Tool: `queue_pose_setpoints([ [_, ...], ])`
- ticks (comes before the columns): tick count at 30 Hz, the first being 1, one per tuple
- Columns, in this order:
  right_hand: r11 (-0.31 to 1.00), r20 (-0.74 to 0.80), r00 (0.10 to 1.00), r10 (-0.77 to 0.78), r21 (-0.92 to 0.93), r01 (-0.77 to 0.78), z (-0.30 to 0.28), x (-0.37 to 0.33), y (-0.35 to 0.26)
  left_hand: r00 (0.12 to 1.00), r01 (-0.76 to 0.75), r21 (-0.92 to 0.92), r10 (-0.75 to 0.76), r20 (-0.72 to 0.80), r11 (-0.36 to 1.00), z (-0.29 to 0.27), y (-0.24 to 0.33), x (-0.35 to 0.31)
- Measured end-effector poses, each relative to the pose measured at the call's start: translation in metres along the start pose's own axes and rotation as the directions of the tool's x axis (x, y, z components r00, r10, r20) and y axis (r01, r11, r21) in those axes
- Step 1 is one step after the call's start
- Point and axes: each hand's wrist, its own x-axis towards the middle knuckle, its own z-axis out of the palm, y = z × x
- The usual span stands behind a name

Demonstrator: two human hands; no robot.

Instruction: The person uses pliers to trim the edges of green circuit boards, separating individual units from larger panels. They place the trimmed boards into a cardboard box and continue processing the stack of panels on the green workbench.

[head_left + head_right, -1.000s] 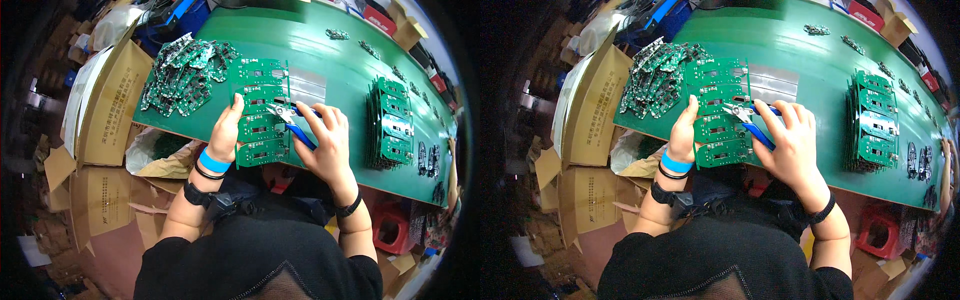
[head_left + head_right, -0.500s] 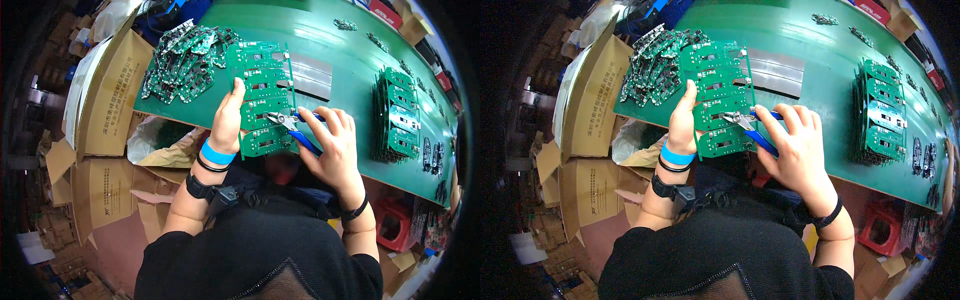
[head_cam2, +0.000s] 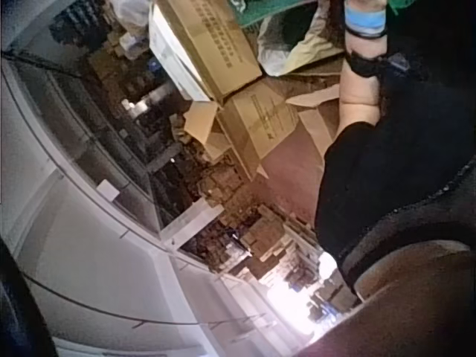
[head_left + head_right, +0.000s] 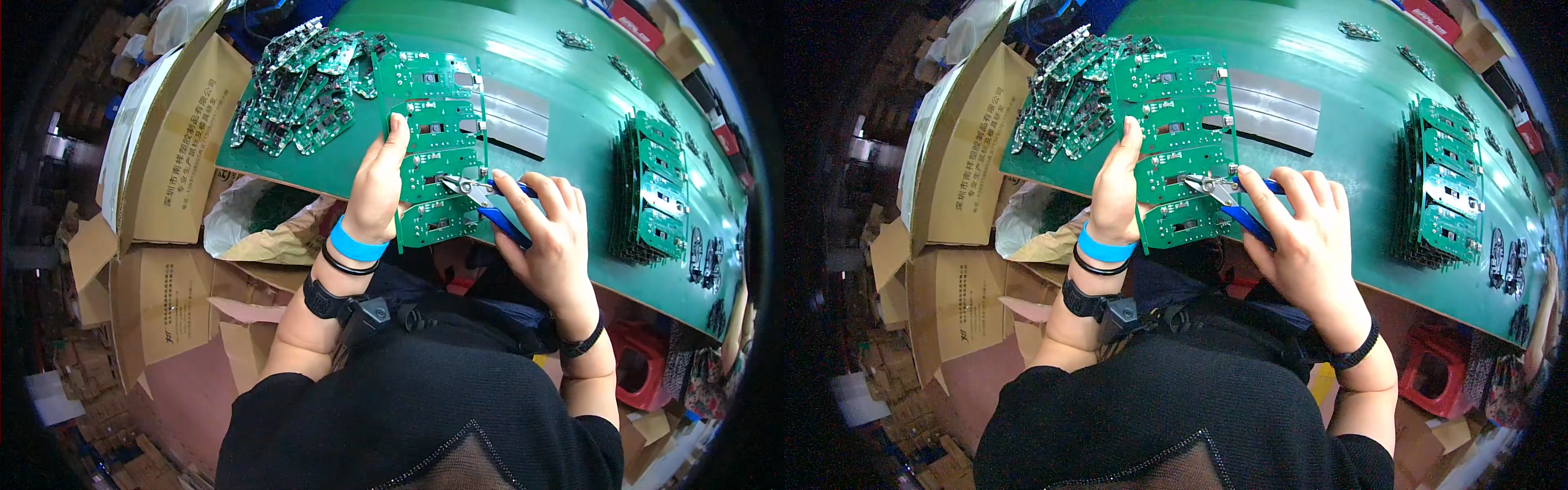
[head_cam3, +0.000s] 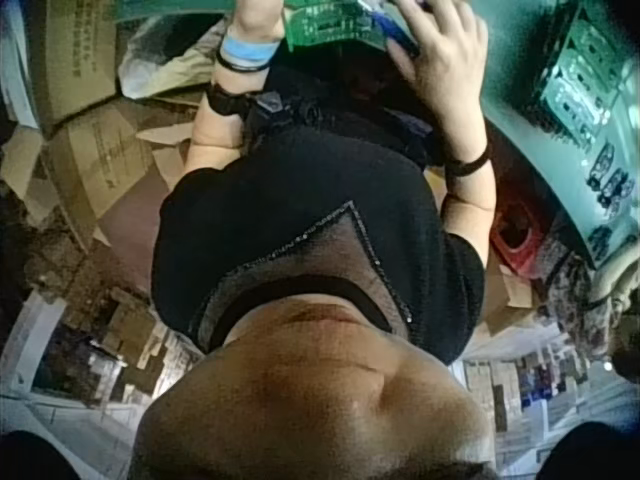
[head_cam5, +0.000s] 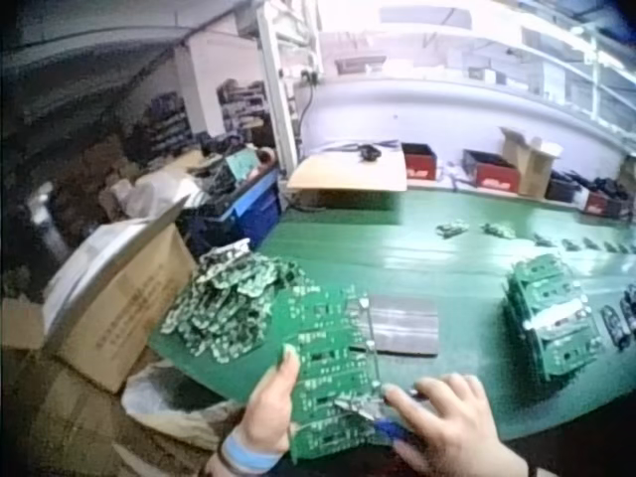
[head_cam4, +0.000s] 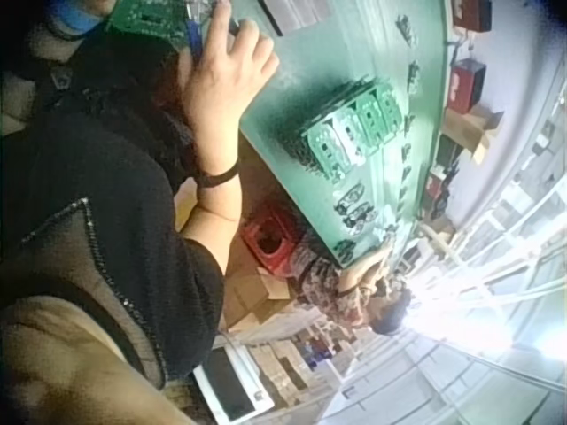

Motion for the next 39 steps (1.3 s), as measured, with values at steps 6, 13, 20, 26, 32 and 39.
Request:
queue_pose_setpoints([
  [6,0.999,-0.017,0.999,-0.047,-0.026,0.047,-0.002,0.005,0.001,0.999,0.034,-0.036,-0.035,-0.022,0.999,-0.002,0.0,0.002],
  [13,0.998,-0.065,0.997,-0.037,0.047,0.04,0.002,0.003,0.005,0.998,0.059,-0.077,-0.06,-0.004,0.995,-0.006,0.003,0.001],
  [20,0.973,-0.206,0.965,0.165,0.196,-0.124,0.006,0.001,0.021,0.943,0.311,-0.517,-0.19,0.274,0.798,-0.038,0.001,-0.003],
  [26,0.972,-0.154,0.973,0.172,0.185,-0.143,0.015,0.003,0.018,0.94,0.305,-0.605,-0.13,0.316,0.736,-0.038,-0.015,-0.009],
  [32,0.962,-0.14,0.972,0.191,0.224,-0.157,0.02,0.002,0.017,0.921,0.307,-0.606,-0.068,0.385,0.734,-0.043,-0.021,-0.005],
  [39,0.927,-0.179,0.948,0.262,0.319,-0.196,0.002,-0.004,0.024,0.956,0.212,-0.428,-0.096,0.277,0.878,-0.032,0.001,-0.001],
])
